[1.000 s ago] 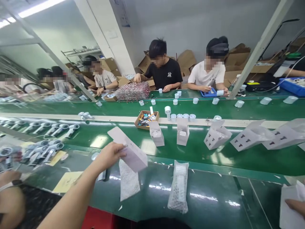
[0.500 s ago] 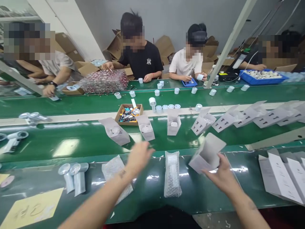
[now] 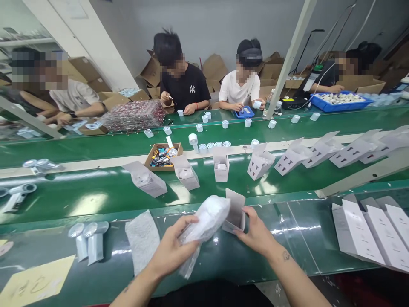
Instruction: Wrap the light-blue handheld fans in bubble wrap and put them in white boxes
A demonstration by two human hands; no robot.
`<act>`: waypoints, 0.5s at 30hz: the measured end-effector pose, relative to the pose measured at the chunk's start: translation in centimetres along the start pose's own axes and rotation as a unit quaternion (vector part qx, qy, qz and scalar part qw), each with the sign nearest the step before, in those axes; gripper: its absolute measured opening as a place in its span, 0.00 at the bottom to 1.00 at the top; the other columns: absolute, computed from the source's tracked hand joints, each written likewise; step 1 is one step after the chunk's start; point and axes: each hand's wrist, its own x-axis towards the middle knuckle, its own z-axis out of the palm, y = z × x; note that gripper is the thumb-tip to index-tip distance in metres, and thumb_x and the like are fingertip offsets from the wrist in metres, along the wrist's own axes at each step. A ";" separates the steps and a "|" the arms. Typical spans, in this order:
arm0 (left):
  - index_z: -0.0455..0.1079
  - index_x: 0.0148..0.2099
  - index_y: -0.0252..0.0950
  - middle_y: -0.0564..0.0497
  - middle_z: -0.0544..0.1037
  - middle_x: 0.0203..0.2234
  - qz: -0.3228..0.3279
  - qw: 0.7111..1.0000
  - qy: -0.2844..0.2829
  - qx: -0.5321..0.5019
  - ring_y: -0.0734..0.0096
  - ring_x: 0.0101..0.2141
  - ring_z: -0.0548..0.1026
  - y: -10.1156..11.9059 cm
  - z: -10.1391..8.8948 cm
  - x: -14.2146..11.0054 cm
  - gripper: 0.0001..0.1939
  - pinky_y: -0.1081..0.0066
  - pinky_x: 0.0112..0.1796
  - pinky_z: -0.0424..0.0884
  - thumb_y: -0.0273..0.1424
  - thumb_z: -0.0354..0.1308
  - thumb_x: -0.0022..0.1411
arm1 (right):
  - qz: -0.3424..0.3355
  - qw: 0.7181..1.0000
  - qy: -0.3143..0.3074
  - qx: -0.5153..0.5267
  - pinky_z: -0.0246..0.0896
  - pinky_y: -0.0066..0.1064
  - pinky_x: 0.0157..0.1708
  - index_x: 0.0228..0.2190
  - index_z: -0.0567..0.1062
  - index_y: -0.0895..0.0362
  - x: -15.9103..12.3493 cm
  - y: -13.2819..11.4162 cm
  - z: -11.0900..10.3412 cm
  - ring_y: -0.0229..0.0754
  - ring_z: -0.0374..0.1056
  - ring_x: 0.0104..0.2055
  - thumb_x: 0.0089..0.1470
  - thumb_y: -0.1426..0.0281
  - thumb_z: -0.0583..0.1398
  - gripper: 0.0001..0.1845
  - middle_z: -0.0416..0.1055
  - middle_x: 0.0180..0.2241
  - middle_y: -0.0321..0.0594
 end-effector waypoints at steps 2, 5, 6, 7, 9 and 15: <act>0.69 0.52 0.41 0.46 0.75 0.53 0.096 0.993 -0.026 0.058 0.59 0.50 0.74 2.8 -1.5 -0.2 0.22 0.61 0.51 0.71 0.25 0.54 0.54 | 0.004 0.998 -0.042 0.047 0.67 0.51 0.49 0.52 0.61 0.50 0.7 -0.4 0.5 0.55 0.69 0.49 0.48 0.66 0.65 0.31 0.66 0.49 0.46; 0.73 0.50 0.39 0.44 0.75 0.53 0.150 0.958 -0.071 0.236 0.56 0.45 0.75 6.6 -1.5 0.7 0.21 0.58 0.48 0.72 0.24 0.54 0.54 | 0.006 0.997 -0.041 0.070 0.68 0.49 0.45 0.50 0.63 0.52 1.3 -0.5 1.6 0.55 0.71 0.46 0.45 0.66 0.67 0.31 0.68 0.46 0.46; 0.74 0.48 0.38 0.43 0.76 0.50 0.145 0.940 -0.093 0.293 0.55 0.42 0.76 7.7 -1.3 1.3 0.18 0.57 0.44 0.73 0.24 0.53 0.54 | -0.001 0.997 -0.034 0.071 0.68 0.49 0.45 0.50 0.63 0.52 1.4 -0.5 1.9 0.55 0.71 0.45 0.43 0.67 0.67 0.33 0.68 0.46 0.46; 0.74 0.45 0.36 0.42 0.78 0.46 0.136 0.923 -0.119 0.340 0.55 0.39 0.76 8.8 -1.1 1.9 0.16 0.57 0.41 0.74 0.25 0.54 0.55 | -0.016 0.997 -0.033 0.074 0.68 0.49 0.45 0.50 0.63 0.52 1.5 -0.4 2.1 0.55 0.71 0.45 0.42 0.68 0.68 0.34 0.68 0.46 0.46; 0.75 0.40 0.34 0.40 0.79 0.39 0.128 0.889 -0.180 0.400 0.55 0.35 0.76 10.9 -0.7 3.4 0.11 0.59 0.37 0.74 0.26 0.55 0.56 | -0.052 0.994 -0.044 0.079 0.67 0.48 0.47 0.50 0.62 0.51 1.7 -0.3 2.4 0.54 0.70 0.47 0.40 0.72 0.67 0.35 0.68 0.47 0.45; 0.77 0.37 0.36 0.44 0.80 0.30 0.200 0.807 -0.361 0.422 0.57 0.32 0.77 15.0 0.8 8.9 0.11 0.64 0.32 0.72 0.24 0.65 0.48 | -0.065 0.990 -0.106 0.072 0.67 0.48 0.49 0.53 0.59 0.50 2.1 -0.3 1.2 0.55 0.69 0.52 0.43 0.72 0.66 0.37 0.67 0.51 0.47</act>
